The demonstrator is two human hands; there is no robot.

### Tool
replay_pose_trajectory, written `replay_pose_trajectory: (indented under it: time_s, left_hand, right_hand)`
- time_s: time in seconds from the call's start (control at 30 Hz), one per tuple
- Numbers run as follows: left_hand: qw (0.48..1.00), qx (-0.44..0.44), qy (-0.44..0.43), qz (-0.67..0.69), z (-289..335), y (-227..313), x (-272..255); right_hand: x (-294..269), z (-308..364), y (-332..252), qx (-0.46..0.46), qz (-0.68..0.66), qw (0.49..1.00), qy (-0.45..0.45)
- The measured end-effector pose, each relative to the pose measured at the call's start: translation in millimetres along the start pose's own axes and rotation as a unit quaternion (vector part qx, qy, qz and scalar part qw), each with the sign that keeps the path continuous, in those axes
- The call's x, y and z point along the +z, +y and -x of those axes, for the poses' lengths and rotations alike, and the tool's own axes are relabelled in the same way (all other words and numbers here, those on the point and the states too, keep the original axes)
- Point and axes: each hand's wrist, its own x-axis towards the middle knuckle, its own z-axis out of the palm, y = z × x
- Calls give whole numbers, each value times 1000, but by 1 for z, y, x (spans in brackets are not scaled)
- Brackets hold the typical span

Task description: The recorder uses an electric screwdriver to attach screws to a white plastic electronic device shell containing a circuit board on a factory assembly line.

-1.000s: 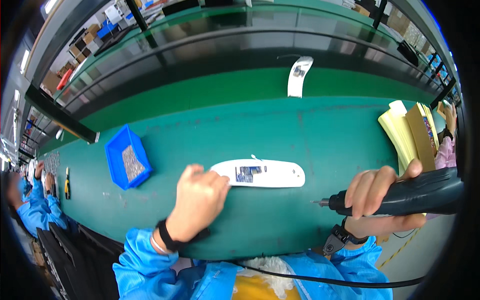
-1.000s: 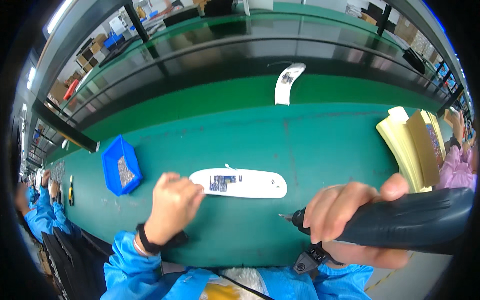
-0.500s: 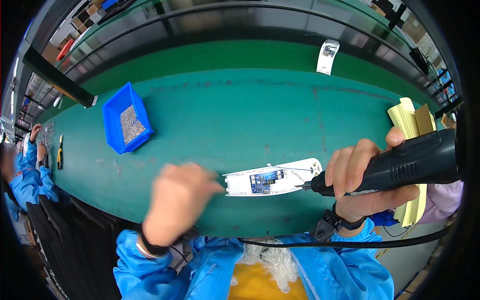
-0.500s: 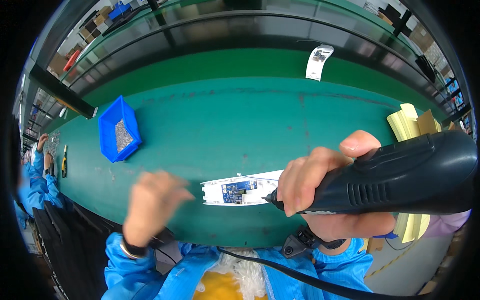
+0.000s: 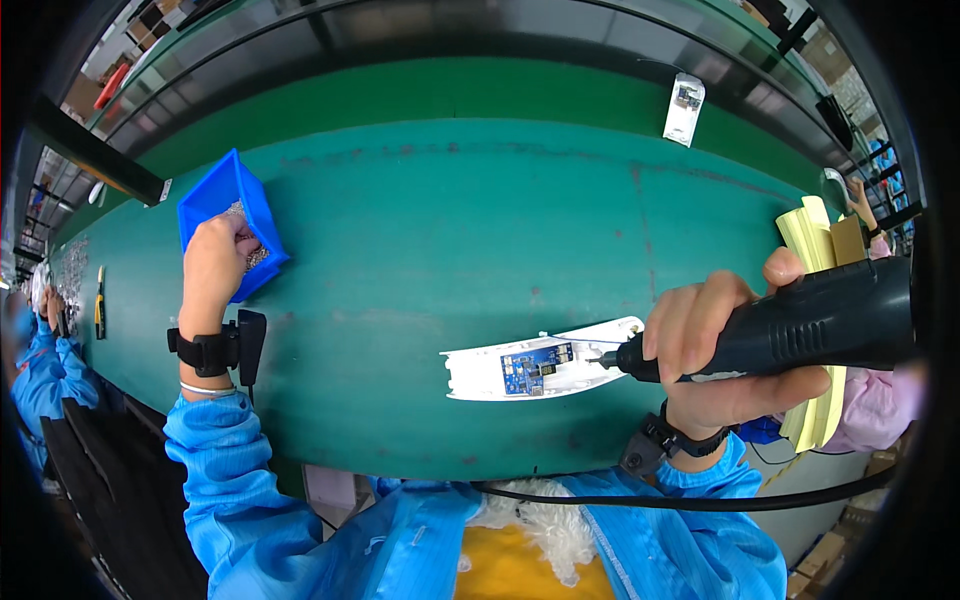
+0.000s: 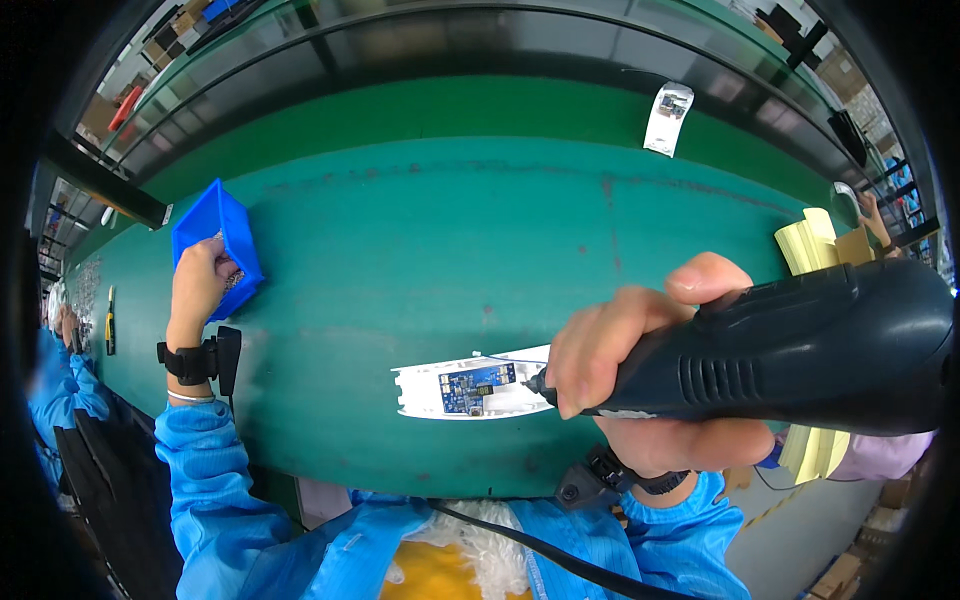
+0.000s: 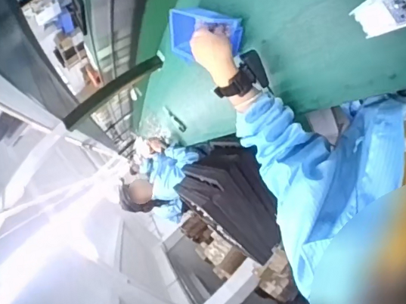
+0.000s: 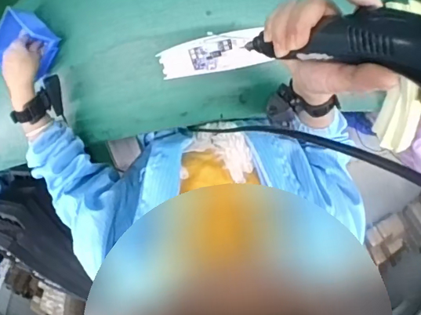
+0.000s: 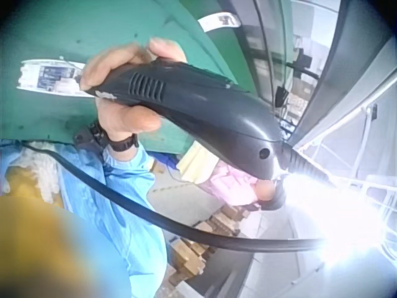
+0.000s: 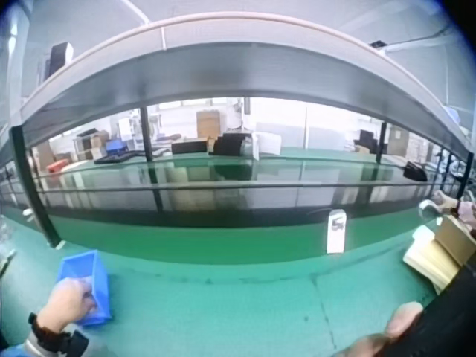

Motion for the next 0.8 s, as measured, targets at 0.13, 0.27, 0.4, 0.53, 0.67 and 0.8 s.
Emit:
replay_pose_trajectory:
  time_s: [0.13, 0.27, 0.4, 0.53, 0.67, 0.8]
  left_hand:
    - [999, 7, 41, 9, 3, 3, -5]
    - [995, 54, 82, 30, 6, -2, -3]
    - [996, 34, 74, 38, 6, -2, -11]
    - [993, 8, 89, 77, 8, -4, -12]
    - [988, -20, 113, 102, 16, 17, -27]
    - [971, 139, 165, 100, 63, 93, -39]
  right_hand:
    - [-3, -4, 6, 10, 2, 1000, -4]
    - [-3, -6, 12, 17, 9, 1000, -12]
    - [1, -8, 20, 8, 85, 996, -26]
    - [4, -8, 24, 14, 103, 994, -16]
    - [2, -9, 25, 11, 111, 994, -16]
    - [-6, -8, 26, 11, 116, 993, -19]
